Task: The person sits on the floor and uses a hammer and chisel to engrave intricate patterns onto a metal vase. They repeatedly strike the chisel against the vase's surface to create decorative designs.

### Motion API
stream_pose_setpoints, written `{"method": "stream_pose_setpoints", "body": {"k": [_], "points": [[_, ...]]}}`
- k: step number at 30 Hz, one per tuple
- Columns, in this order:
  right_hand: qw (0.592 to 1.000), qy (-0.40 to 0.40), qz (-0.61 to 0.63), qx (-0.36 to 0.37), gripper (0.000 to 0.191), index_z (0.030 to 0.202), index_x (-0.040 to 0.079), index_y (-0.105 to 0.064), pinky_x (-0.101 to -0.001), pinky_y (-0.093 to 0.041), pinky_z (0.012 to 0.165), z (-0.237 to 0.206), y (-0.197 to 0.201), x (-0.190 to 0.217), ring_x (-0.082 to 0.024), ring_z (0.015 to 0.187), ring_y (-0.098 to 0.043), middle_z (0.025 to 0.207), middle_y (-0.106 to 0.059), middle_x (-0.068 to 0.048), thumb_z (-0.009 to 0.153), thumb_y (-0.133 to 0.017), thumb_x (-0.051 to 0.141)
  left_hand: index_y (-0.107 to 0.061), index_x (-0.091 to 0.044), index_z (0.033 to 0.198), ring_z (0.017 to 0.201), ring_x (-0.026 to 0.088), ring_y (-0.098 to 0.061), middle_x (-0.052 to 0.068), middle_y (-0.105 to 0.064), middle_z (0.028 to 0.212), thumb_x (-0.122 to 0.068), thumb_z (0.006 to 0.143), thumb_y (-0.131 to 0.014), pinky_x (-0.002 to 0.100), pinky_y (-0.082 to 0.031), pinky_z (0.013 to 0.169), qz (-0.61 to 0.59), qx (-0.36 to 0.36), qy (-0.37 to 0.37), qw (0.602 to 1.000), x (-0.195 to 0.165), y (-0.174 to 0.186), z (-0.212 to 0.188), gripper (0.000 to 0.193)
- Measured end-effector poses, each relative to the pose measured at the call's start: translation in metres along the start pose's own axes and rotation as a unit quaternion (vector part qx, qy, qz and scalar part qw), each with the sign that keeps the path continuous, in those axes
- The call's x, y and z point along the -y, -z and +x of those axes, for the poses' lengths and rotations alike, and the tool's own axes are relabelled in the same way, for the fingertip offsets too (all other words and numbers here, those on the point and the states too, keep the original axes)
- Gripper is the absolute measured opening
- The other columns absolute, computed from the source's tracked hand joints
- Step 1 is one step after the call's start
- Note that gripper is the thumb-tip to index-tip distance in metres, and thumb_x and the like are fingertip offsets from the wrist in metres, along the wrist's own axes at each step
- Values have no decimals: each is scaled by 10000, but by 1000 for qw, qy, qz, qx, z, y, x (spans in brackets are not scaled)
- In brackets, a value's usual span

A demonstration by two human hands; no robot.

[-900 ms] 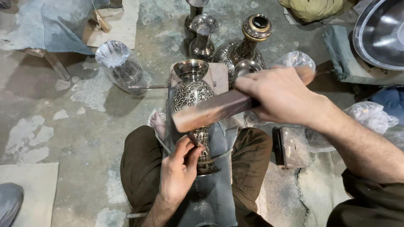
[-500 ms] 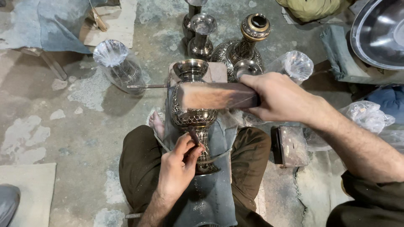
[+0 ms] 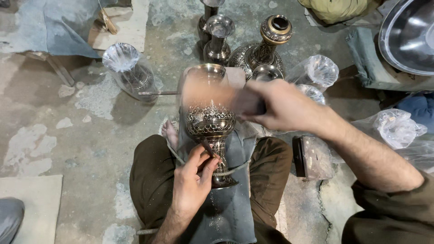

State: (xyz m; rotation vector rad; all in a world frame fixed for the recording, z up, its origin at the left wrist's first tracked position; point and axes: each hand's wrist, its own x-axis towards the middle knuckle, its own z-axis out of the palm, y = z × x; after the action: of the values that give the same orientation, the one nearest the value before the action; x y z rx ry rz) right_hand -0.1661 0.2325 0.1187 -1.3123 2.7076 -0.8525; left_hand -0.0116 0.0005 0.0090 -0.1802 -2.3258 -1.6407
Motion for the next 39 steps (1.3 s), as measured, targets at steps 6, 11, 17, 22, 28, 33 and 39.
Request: {"method": "stream_pose_setpoints", "body": {"k": [6, 11, 17, 22, 28, 33, 39], "points": [[984, 50, 169, -6, 400, 1204, 18, -634, -320, -621, 795, 10, 6, 2, -164, 875, -765, 987, -774, -71, 880, -804, 177, -582, 13, 1235, 944, 222, -819, 156, -796, 1040, -115, 952, -712, 295, -653, 636, 14, -11, 3, 1000, 1, -1, -4, 337], [974, 126, -186, -11, 394, 951, 121, -670, -436, -523, 696, 9, 5, 0, -204, 745, -730, 779, -731, -20, 585, -814, 106, -611, 11, 1208, 930, 241, -814, 161, -796, 1011, -120, 955, -736, 311, -625, 680, 63, -25, -55, 996, 2, -2, -2, 311], [973, 11, -208, 97, 298, 949, 97, -654, -374, -538, 568, 10, 8, -3, -214, 638, -718, 762, -717, -44, 717, -839, 130, -612, 18, 1188, 919, 234, -813, 178, -792, 1018, -112, 917, -740, 281, -623, 552, 57, -20, 14, 998, 1, -3, 0, 326], [995, 97, 32, -7, 291, 1029, 74, -630, -334, -594, 663, 12, 16, -6, -181, 724, -744, 842, -723, -50, 790, -792, 115, -587, 13, 1229, 968, 240, -815, 168, -790, 1039, -123, 946, -724, 312, -646, 684, 22, -19, -29, 999, 3, -4, 1, 342], [997, 67, -35, 8, 341, 1002, 72, -647, -406, -592, 704, 8, 18, -14, -237, 712, -741, 803, -719, -79, 718, -827, 129, -610, 0, 1210, 939, 259, -814, 161, -797, 1018, -148, 927, -758, 338, -628, 674, 63, -32, -38, 997, 4, -5, 3, 351], [990, 28, -130, 47, 313, 971, 124, -659, -467, -569, 793, 9, 17, -15, -213, 799, -756, 858, -745, -33, 705, -821, 147, -605, 2, 1221, 910, 258, -820, 153, -795, 989, -145, 934, -747, 333, -630, 659, 53, -16, -15, 998, 6, -4, 6, 353], [990, -29, -127, 53, 422, 1081, 152, -651, -441, -559, 822, 15, 28, -5, -206, 816, -754, 913, -760, -25, 714, -858, 168, -597, 17, 1211, 928, 257, -814, 167, -787, 1001, -135, 929, -751, 337, -635, 662, 45, -25, -31, 998, 8, -7, 8, 356]]}}
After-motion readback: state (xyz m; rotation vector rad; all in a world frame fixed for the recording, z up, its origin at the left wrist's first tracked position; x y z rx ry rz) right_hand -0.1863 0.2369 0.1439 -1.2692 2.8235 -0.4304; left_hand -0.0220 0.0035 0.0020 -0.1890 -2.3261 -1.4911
